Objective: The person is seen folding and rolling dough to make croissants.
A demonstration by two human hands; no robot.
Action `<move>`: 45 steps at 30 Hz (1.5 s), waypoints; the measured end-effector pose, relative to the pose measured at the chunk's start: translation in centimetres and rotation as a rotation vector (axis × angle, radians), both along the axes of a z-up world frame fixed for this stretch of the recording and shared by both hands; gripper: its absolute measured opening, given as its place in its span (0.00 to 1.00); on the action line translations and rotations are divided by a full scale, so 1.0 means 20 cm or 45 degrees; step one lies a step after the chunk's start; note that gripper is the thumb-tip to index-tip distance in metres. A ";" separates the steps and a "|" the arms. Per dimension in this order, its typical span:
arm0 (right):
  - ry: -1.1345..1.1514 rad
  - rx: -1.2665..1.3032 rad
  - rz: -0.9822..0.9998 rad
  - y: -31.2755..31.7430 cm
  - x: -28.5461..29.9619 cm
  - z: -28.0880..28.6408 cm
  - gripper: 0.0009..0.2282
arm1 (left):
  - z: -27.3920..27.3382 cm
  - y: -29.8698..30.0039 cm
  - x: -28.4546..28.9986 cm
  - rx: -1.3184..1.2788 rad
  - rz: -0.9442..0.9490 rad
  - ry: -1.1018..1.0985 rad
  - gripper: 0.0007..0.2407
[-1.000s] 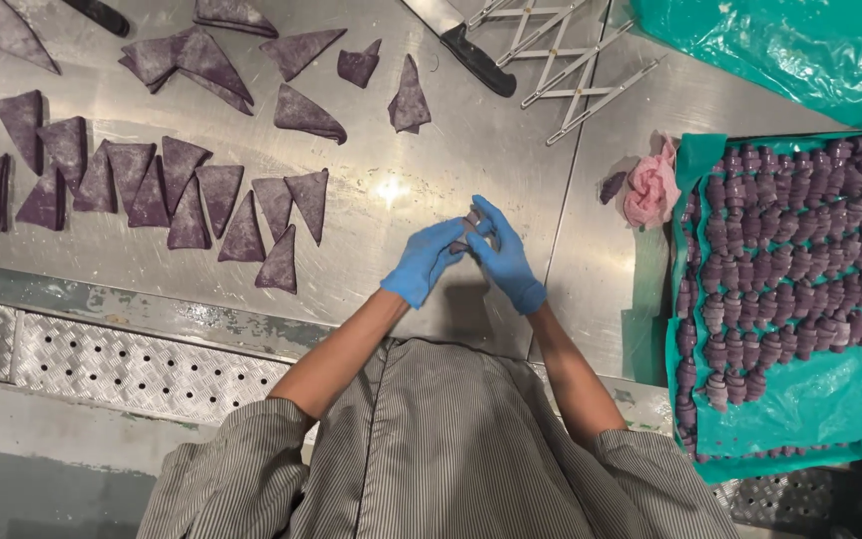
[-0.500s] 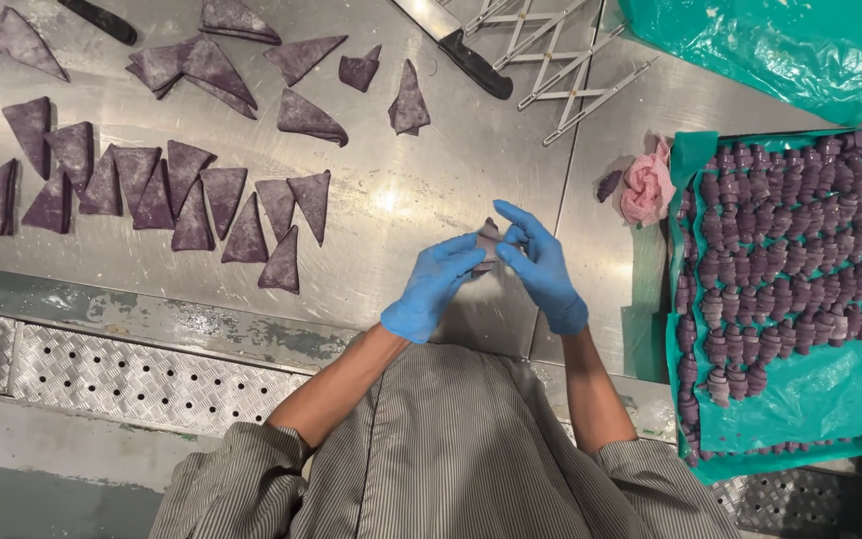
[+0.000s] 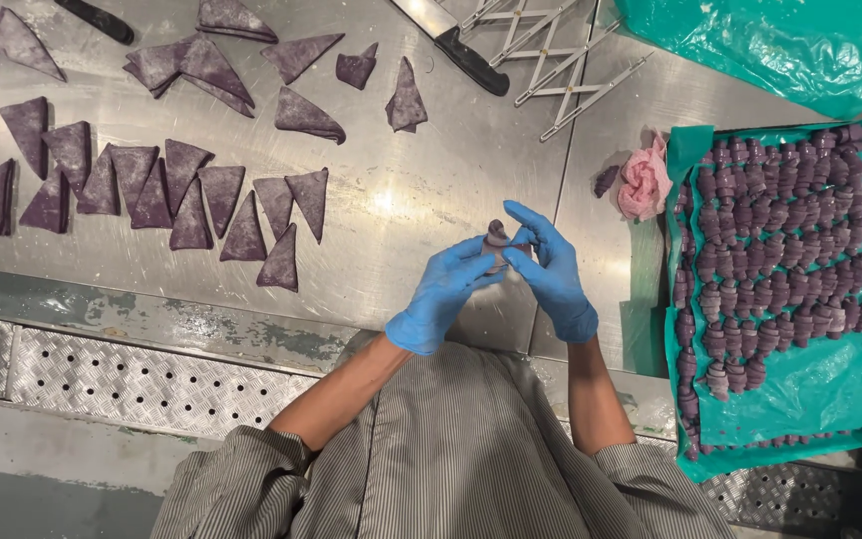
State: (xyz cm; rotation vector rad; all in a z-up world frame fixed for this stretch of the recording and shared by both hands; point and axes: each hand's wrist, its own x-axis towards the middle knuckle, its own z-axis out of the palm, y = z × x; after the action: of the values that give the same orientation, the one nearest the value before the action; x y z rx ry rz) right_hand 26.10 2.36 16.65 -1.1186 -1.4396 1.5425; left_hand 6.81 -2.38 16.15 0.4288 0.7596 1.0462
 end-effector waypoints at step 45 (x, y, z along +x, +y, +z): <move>0.041 0.086 -0.095 -0.04 0.08 0.07 0.28 | 0.19 -0.01 0.07 0.088 0.076 -0.108 0.22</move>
State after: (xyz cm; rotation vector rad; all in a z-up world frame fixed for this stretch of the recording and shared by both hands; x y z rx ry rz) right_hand 27.60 1.53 18.10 -1.0910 -1.4026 1.4433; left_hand 8.29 -2.53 20.04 0.4207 0.6656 1.1424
